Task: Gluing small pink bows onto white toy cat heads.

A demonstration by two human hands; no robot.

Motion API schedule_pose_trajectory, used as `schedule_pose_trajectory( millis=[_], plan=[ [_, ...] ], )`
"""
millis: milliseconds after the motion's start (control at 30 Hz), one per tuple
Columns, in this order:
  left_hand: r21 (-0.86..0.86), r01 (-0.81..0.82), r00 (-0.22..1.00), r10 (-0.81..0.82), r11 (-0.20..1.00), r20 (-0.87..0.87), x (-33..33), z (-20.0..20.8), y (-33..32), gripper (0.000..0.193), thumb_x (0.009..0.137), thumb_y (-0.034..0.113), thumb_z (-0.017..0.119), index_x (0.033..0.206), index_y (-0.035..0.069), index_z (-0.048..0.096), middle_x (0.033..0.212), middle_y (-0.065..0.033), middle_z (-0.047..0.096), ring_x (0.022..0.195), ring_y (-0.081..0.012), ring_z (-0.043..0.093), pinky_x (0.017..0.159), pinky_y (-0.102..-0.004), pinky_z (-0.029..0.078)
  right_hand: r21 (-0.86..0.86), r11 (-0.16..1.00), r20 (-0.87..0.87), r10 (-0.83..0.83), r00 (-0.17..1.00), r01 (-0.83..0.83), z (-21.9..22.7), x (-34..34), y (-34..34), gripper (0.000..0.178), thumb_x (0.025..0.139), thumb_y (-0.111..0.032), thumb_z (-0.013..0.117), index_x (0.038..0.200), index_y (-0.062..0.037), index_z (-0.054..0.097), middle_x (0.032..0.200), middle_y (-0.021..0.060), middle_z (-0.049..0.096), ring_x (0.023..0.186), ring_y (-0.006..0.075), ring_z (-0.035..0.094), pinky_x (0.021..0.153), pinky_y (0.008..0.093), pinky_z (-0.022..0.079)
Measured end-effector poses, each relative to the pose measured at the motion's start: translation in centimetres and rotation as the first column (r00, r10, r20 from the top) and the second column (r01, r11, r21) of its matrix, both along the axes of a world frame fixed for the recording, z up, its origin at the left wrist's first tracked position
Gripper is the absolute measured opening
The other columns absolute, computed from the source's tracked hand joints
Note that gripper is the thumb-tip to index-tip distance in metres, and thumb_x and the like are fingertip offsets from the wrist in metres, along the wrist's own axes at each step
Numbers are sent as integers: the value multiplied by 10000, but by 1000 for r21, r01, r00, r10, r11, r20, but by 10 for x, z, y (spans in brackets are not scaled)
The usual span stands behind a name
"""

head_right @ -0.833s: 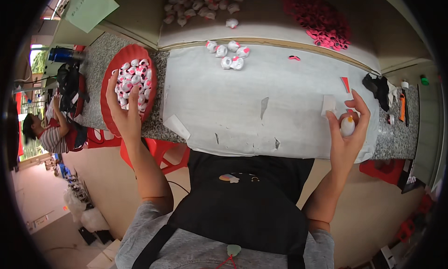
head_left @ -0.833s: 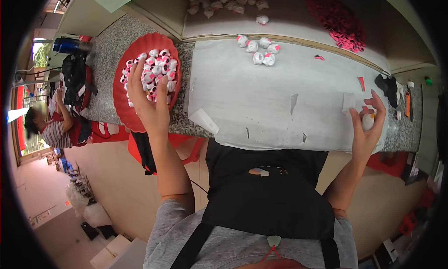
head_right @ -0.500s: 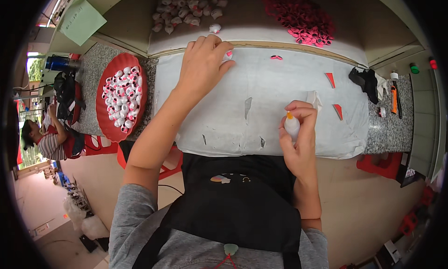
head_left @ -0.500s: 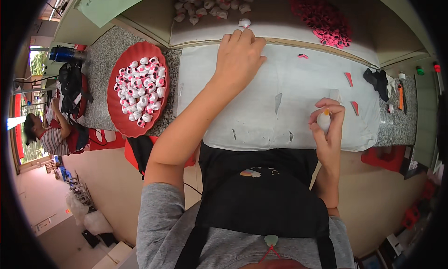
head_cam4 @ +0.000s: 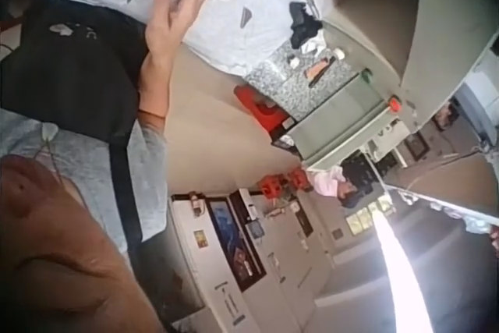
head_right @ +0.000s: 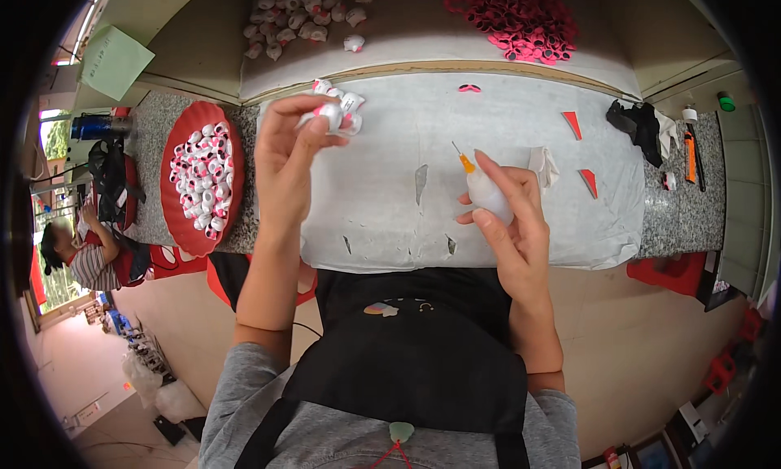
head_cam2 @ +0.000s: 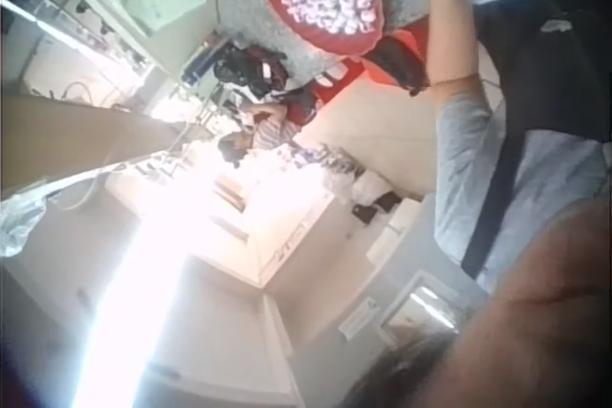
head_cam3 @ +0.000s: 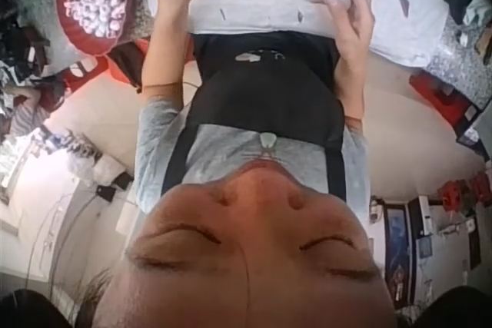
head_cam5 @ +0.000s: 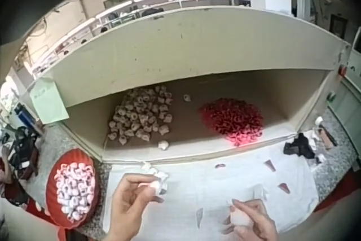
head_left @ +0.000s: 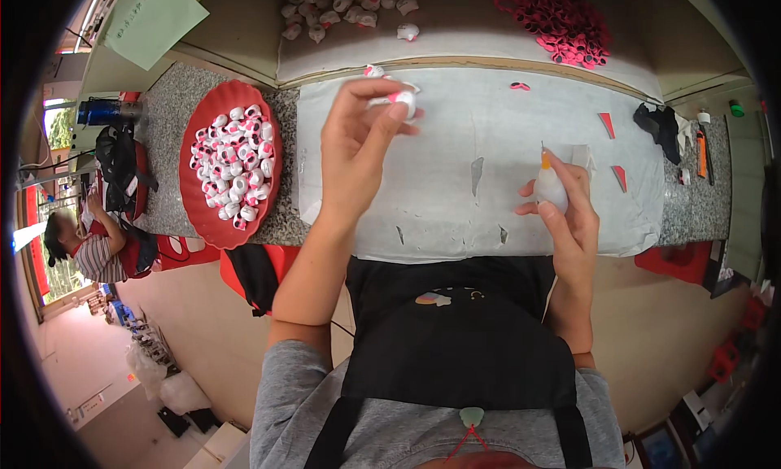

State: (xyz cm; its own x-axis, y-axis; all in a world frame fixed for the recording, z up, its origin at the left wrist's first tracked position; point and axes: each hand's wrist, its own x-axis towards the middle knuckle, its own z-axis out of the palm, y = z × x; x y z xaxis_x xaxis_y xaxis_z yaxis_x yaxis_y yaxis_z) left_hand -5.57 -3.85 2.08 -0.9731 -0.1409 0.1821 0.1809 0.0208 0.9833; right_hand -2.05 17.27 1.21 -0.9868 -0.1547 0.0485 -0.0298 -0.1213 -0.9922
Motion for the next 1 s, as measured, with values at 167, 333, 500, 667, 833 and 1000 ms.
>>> schedule_pose_trajectory(
  millis=[167,333,500,667,833,1000],
  plan=[
    [518,64,955,-202,853,215,31,-16,14,189,794,102,465,950,-3,490,961,-114,517,703,-97,468,647,-207,376,-234,963,68,-124,990,136,-1,4,2,322,668,-12,552,967,-3,432,851,91,442,723,149,484,575,249,445],
    [575,88,963,-218,813,160,49,-21,24,271,727,4,528,985,-11,446,1010,-173,489,790,-137,522,667,-250,437,-509,803,129,-285,950,310,11,3,-15,300,638,-15,585,883,-40,414,881,87,410,698,113,429,552,207,376],
    [531,111,982,-176,840,73,55,-26,28,271,719,-43,515,977,-23,435,1006,-200,482,846,-175,532,735,-289,457,-338,900,-205,-356,912,275,10,8,-26,324,622,-64,649,849,-53,417,831,67,410,687,124,443,568,228,390],
    [525,128,977,-199,841,81,59,-27,24,291,718,-36,522,991,-27,423,1009,-197,482,853,-183,533,761,-288,443,-22,975,-488,-205,849,223,13,16,-38,392,600,-218,702,809,-80,400,758,39,402,598,117,405,521,229,375],
    [545,126,977,-200,829,78,60,-28,24,333,713,-41,524,1019,-23,394,1011,-186,485,862,-179,531,775,-287,437,36,997,-547,-38,836,70,15,18,-33,494,483,-70,767,851,-74,437,820,68,461,635,149,505,548,237,442],
    [548,134,975,-210,826,78,60,-28,25,325,710,-47,522,1008,-22,395,1012,-183,485,877,-174,524,787,-293,437,51,997,-564,-23,825,62,14,18,-32,507,475,-59,768,856,-73,433,822,71,464,618,149,501,543,237,437]
  ],
)
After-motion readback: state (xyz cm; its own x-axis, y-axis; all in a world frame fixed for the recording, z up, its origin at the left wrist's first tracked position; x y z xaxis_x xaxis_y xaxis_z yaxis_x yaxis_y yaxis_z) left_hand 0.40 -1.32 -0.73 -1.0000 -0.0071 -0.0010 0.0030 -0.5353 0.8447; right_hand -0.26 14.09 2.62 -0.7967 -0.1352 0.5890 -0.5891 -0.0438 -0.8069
